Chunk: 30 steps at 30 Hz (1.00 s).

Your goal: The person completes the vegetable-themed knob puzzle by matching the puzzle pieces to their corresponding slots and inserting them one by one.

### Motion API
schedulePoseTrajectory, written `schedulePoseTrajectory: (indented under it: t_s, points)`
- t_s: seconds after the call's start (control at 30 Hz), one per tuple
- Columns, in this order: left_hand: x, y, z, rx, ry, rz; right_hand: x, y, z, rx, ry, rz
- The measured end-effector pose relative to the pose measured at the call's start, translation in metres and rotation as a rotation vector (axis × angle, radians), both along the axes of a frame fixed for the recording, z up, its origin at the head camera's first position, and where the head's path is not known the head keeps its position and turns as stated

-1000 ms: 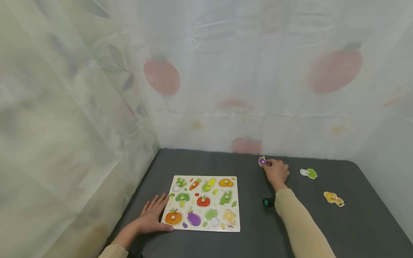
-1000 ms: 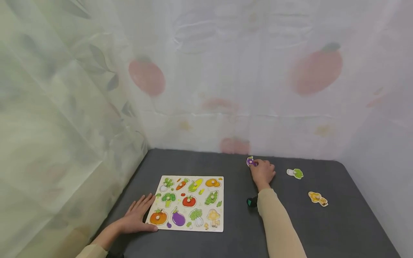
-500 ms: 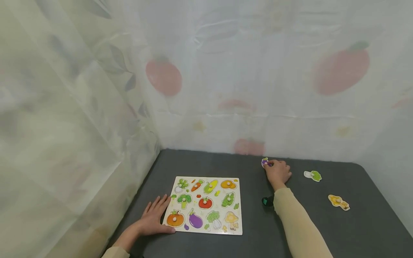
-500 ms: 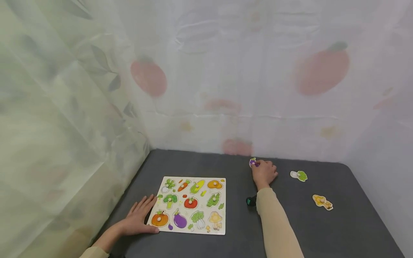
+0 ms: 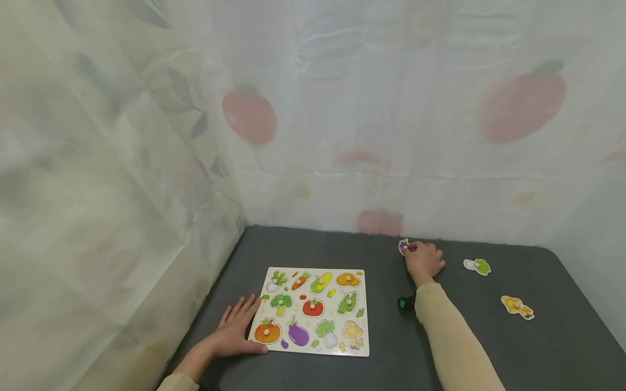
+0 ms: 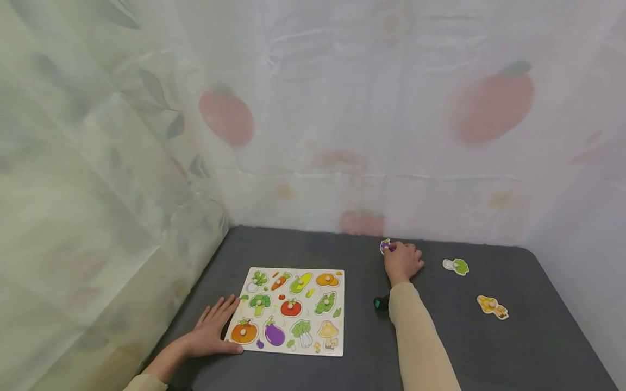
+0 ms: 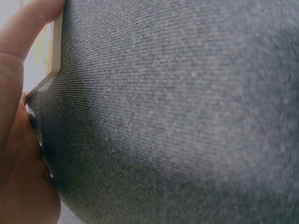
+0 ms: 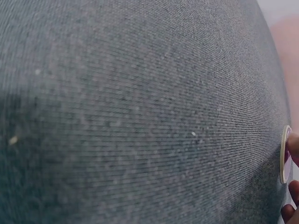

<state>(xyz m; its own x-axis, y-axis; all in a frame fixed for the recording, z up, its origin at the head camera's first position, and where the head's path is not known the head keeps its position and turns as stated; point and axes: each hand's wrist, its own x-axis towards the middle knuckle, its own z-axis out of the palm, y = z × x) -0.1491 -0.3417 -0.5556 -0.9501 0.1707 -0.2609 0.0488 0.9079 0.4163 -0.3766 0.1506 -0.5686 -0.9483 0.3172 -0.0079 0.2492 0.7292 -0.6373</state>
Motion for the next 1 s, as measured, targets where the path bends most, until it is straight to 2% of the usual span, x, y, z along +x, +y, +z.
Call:
schedulePoseTrajectory:
  t_s: [0.3,0.77,1.0]
  points:
    - [0.0006,0.0,0.0003,0.025,-0.004,0.0,-0.0025,-0.0002,-0.0003,0.011,-0.021,-0.009]
    - [0.0002,0.0006,0.001,0.032,0.0,0.003,-0.0011,-0.0033,0.0069,0.016,0.003,-0.009]
    - [0.0028,0.0006,0.0018,0.031,-0.01,0.005,-0.0003,-0.0037,0.0077,0.007,0.07,0.027]
